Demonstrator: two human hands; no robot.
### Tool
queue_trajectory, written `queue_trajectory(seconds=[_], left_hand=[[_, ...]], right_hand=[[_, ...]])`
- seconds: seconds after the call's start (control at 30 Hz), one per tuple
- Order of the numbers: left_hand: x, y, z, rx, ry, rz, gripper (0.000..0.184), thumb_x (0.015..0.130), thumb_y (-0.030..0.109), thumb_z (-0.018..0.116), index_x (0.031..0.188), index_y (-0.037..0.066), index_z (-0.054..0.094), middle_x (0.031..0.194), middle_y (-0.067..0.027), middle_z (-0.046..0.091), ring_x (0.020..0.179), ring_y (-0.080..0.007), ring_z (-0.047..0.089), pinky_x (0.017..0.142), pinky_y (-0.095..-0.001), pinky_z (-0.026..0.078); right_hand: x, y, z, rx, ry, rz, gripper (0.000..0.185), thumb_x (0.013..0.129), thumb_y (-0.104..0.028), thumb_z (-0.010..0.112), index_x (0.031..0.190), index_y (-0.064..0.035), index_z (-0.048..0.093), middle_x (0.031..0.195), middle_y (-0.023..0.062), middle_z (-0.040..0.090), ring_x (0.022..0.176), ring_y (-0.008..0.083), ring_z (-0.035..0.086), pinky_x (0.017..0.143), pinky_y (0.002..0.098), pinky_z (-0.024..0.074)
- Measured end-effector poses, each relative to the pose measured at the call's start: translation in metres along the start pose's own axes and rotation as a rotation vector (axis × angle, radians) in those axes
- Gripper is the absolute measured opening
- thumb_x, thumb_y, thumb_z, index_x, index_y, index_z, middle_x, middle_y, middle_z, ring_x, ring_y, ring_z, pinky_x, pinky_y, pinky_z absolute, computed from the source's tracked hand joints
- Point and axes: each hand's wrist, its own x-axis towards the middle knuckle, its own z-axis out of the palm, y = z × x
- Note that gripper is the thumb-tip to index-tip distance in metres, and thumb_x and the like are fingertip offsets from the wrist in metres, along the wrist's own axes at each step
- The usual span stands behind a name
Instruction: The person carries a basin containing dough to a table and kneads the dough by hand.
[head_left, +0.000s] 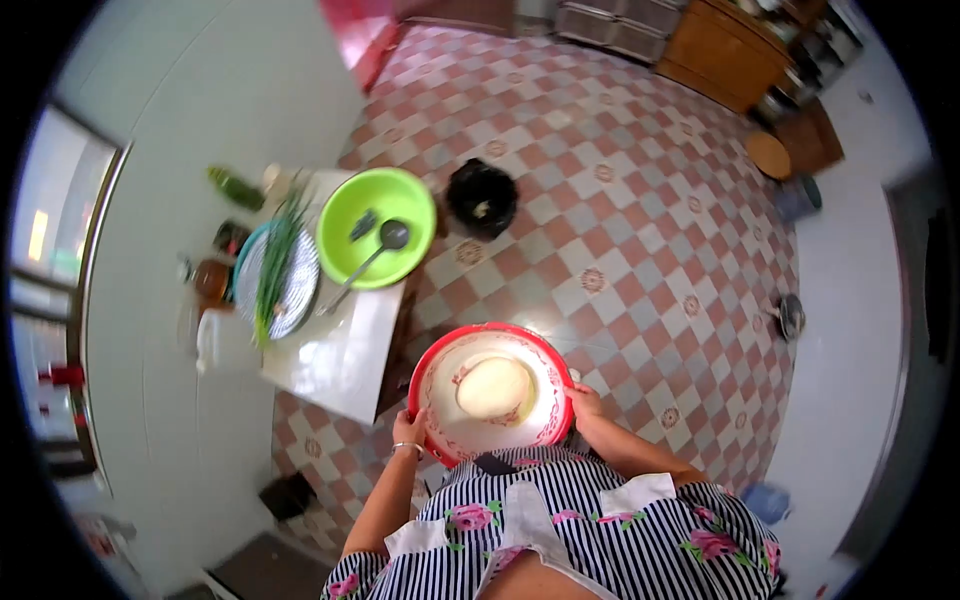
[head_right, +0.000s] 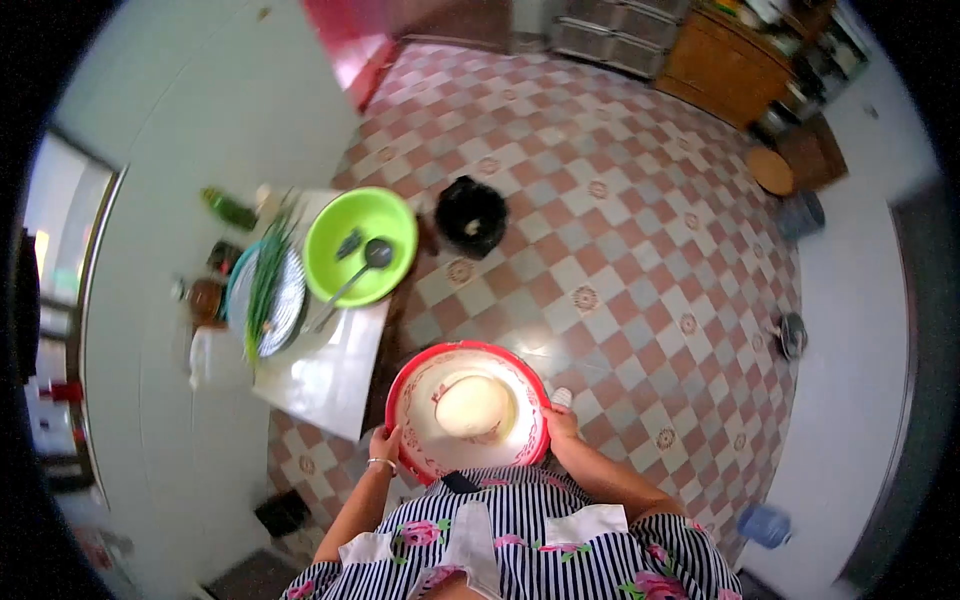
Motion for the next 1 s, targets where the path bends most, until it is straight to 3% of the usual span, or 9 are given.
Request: queue_trajectory(seconds=[0.2, 0.27, 0.37, 0.47, 0.6, 0.87, 0.93, 0.97, 1.0], left_hand=[[0.092, 0.093, 0.082, 0.024, -0.188, 0.262, 0.036, 0.088, 0.028, 0.073, 0.105, -0.003, 0.065, 0.087, -0.0078, 0.07, 0.078, -0.0166, 0.064, 0.072, -0.0301, 0.052], [0.12, 0.157, 0.093, -0.045, -0.308, 0.248, 0.033, 0.088, 0.027, 0.074, 0.102, -0.002, 0.065, 0.08, -0.0037, 0.067, 0.07, -0.0137, 0.059, 0.066, -0.0284, 0.05], [0.142, 0.221, 0.126, 0.075, -0.324, 0.528, 0.026, 0.087, 0.023, 0.074, 0.092, 0.0, 0.063, 0.069, 0.0014, 0.055, 0.061, -0.0096, 0.051, 0.056, -0.0258, 0.045], [0.132, 0.31, 0.138, 0.01, -0.383, 0.431, 0.023, 0.087, 0.021, 0.073, 0.088, 0.001, 0.061, 0.067, 0.0015, 0.052, 0.06, -0.0096, 0.05, 0.056, -0.0265, 0.044], [0.128, 0.387, 0.169, 0.31, -0.448, 0.639, 0.027, 0.085, 0.021, 0.074, 0.094, -0.001, 0.061, 0.072, -0.001, 0.058, 0.063, -0.0105, 0.054, 0.057, -0.029, 0.047], [0.155, 0.512, 0.294, 0.307, -0.624, 0.77, 0.036, 0.085, 0.029, 0.074, 0.099, -0.003, 0.065, 0.088, -0.0135, 0.071, 0.078, -0.0201, 0.066, 0.072, -0.0351, 0.053], [0.126, 0.576, 0.319, 0.611, -0.622, 0.824, 0.039, 0.085, 0.032, 0.074, 0.102, -0.002, 0.066, 0.089, -0.014, 0.072, 0.078, -0.0258, 0.068, 0.073, -0.0389, 0.053], [0.098, 0.608, 0.316, 0.539, -0.778, 0.754, 0.043, 0.085, 0.036, 0.072, 0.108, 0.0, 0.066, 0.095, -0.0168, 0.072, 0.085, -0.0324, 0.069, 0.08, -0.0429, 0.053], [0.07, 0.641, 0.313, 0.757, -0.656, 0.896, 0.05, 0.086, 0.038, 0.07, 0.118, 0.001, 0.063, 0.111, -0.0225, 0.066, 0.104, -0.0317, 0.064, 0.093, -0.0416, 0.047]], right_hand=[[0.034, -0.034, -0.028, 0.22, 0.079, -0.069, 0.017, 0.087, -0.011, 0.069, 0.102, -0.0025, 0.07, 0.096, 0.0086, 0.072, 0.085, 0.0176, 0.067, 0.079, 0.0324, 0.0547], [0.061, -0.046, -0.007, 0.3, 0.1, -0.108, 0.016, 0.09, -0.012, 0.065, 0.101, -0.0025, 0.071, 0.092, 0.0083, 0.073, 0.078, 0.0167, 0.068, 0.073, 0.0309, 0.0552], [0.062, -0.09, -0.012, 0.468, 0.093, -0.161, 0.016, 0.092, -0.012, 0.063, 0.098, -0.0022, 0.073, 0.087, 0.0077, 0.074, 0.068, 0.0162, 0.067, 0.065, 0.0291, 0.0549], [0.063, -0.136, -0.017, 0.436, 0.129, -0.215, 0.016, 0.092, -0.013, 0.062, 0.098, -0.0021, 0.073, 0.086, 0.0077, 0.073, 0.068, 0.016, 0.067, 0.065, 0.0296, 0.055], [0.073, -0.148, -0.028, 0.609, 0.135, -0.299, 0.019, 0.094, -0.012, 0.06, 0.102, 0.0021, 0.07, 0.092, 0.0089, 0.072, 0.078, 0.0175, 0.067, 0.07, 0.0302, 0.0547], [0.12, -0.236, -0.061, 0.688, 0.382, -0.216, 0.016, 0.092, -0.008, 0.061, 0.103, -0.0024, 0.07, 0.09, 0.0068, 0.072, 0.076, 0.0177, 0.067, 0.072, 0.0299, 0.0543], [0.115, -0.266, -0.074, 0.753, 0.467, -0.064, 0.018, 0.092, -0.009, 0.061, 0.107, -0.0022, 0.069, 0.093, 0.0084, 0.072, 0.079, 0.0188, 0.068, 0.073, 0.0297, 0.0549], [0.11, -0.27, -0.075, 0.832, 0.405, -0.162, 0.024, 0.09, -0.011, 0.065, 0.112, -0.0023, 0.067, 0.1, 0.011, 0.071, 0.087, 0.0216, 0.068, 0.079, 0.032, 0.0554], [0.104, -0.286, -0.072, 0.911, 0.328, -0.266, 0.031, 0.088, -0.014, 0.068, 0.117, -0.0024, 0.066, 0.106, 0.0136, 0.071, 0.094, 0.0245, 0.069, 0.084, 0.0342, 0.0559]])
